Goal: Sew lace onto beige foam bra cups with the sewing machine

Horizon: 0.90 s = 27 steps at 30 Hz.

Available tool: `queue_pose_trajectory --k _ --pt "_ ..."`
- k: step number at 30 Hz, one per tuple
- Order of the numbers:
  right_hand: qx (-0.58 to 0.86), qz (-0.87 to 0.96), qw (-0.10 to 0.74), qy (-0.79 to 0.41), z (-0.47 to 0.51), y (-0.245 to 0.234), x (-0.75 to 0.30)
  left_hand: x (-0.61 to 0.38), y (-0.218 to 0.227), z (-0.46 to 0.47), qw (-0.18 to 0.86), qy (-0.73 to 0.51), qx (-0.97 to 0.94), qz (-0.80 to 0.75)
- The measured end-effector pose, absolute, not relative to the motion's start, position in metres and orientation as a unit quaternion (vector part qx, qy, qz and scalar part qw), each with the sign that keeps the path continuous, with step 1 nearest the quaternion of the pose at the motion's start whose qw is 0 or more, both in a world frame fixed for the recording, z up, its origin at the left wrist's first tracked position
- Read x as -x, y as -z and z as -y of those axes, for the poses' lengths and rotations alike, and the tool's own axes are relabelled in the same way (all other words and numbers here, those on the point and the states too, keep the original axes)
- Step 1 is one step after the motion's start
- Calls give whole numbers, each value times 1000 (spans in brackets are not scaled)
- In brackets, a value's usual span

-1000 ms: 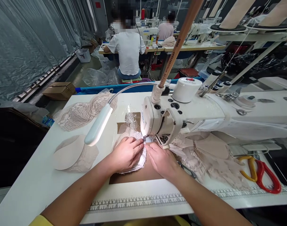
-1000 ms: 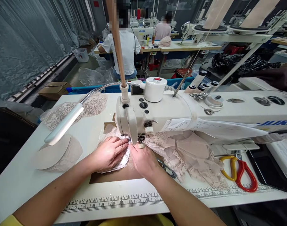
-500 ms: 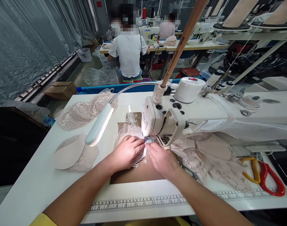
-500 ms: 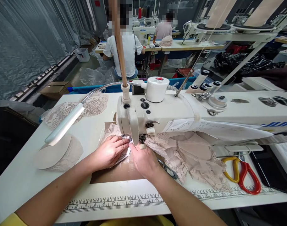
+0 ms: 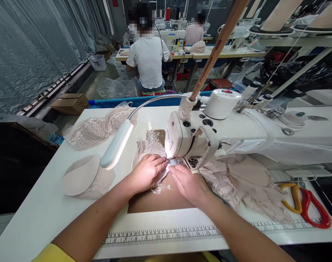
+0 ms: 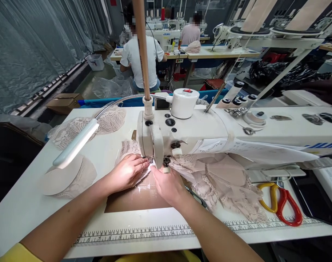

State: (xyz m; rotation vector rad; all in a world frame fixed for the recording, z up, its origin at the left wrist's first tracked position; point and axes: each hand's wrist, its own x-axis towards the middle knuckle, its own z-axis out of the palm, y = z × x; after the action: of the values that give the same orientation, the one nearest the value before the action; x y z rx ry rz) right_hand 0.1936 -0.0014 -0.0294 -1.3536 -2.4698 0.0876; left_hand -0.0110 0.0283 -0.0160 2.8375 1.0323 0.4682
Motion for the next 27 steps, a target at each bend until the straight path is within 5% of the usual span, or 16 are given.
queue_pose_trajectory --k 27 --pt "500 856 127 34 5 25 -187 10 8 -14 44 -154 -934 -320"
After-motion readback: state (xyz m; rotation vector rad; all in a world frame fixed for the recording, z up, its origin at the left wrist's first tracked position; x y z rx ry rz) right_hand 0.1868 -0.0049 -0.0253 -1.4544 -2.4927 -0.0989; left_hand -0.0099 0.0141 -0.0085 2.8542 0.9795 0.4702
